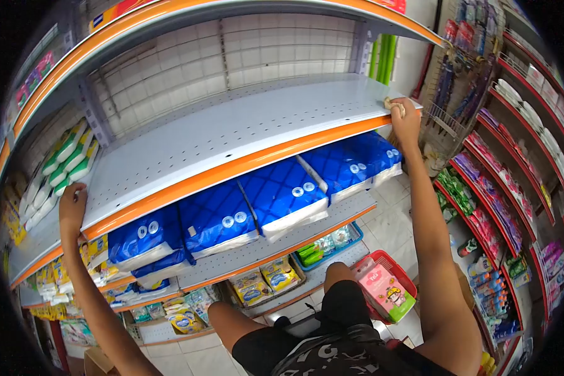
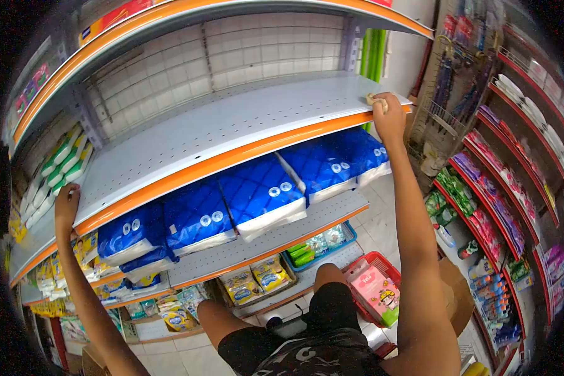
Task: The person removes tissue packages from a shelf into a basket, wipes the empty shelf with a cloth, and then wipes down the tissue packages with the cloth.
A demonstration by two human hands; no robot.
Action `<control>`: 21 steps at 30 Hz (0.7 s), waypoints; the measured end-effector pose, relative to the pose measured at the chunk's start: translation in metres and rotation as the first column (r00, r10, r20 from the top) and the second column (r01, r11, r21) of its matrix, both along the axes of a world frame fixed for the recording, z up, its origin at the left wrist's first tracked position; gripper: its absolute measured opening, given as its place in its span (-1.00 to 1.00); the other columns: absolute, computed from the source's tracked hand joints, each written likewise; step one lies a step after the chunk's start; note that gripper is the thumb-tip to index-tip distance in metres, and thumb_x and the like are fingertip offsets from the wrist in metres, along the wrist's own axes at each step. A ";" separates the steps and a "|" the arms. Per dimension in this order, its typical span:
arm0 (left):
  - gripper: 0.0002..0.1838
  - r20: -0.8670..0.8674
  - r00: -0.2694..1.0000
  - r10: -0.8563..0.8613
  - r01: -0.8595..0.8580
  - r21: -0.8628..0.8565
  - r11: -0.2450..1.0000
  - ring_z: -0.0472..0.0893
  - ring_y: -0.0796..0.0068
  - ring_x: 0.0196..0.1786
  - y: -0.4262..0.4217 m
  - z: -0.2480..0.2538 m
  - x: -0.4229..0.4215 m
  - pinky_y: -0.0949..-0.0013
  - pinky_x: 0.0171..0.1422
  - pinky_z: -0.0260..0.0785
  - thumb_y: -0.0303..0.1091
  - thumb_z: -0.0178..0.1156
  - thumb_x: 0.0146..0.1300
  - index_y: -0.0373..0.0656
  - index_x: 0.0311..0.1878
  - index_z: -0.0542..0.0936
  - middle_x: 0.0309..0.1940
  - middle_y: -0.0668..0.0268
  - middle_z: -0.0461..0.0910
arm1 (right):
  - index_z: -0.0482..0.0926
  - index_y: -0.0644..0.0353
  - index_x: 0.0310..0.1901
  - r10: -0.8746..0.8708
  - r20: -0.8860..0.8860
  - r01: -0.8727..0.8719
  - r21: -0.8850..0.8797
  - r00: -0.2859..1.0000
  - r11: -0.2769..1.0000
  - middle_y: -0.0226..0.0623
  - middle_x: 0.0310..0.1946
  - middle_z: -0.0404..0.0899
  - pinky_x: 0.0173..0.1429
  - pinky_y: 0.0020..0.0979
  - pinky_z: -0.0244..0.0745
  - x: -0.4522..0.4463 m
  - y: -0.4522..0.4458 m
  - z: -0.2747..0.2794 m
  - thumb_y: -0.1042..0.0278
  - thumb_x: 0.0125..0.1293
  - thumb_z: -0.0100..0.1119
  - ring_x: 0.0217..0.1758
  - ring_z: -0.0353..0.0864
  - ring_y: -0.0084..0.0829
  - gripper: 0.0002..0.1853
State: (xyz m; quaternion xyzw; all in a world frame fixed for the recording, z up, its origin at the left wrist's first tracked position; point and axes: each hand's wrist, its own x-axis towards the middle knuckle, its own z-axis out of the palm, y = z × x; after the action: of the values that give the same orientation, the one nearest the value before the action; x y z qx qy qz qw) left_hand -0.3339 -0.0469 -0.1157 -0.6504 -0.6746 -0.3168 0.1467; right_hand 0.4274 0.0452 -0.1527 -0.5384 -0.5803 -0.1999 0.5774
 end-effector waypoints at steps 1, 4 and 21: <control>-0.75 -0.002 1.000 -0.009 0.009 0.010 1.000 0.55 0.27 -0.26 0.006 -0.005 -0.011 0.33 -0.10 0.36 -0.35 0.07 0.21 -0.22 -0.10 0.57 -0.19 0.11 0.60 | 0.54 0.22 -0.26 0.025 0.001 -0.025 -0.008 1.000 1.000 -0.03 -0.28 0.57 -0.08 -0.18 0.44 -0.026 -0.003 0.002 0.37 0.12 0.02 -0.21 0.57 -0.03 -0.81; -0.72 -0.025 0.999 0.040 -0.040 0.002 0.999 0.59 0.15 -0.16 0.003 -0.004 -0.003 0.27 -0.03 0.39 -0.29 0.09 0.21 -0.23 -0.09 0.58 -0.17 0.06 0.60 | 0.55 0.22 -0.23 0.240 0.169 -0.210 -0.174 0.956 0.962 -0.03 -0.28 0.58 -0.07 -0.23 0.45 -0.136 -0.039 0.027 0.40 0.13 0.00 -0.20 0.58 -0.06 -0.80; -0.74 0.096 0.995 0.037 -0.029 -0.090 0.996 0.61 0.13 -0.14 -0.004 0.003 -0.005 0.28 -0.03 0.39 -0.26 0.04 0.29 -0.18 -0.08 0.58 -0.18 0.07 0.62 | 0.62 0.24 -0.48 0.596 0.455 -0.578 -0.197 0.661 0.792 -0.16 -0.32 0.55 -0.17 -0.26 0.53 -0.536 -0.108 0.025 0.43 -0.05 0.23 -0.22 0.57 -0.14 -0.91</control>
State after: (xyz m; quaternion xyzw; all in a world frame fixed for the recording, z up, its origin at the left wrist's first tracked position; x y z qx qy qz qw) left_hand -0.3384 -0.0510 -0.1124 -0.6288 -0.7050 -0.3156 0.0899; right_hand -0.1082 -0.0629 -0.1274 -0.2627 -0.8536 -0.1237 0.4325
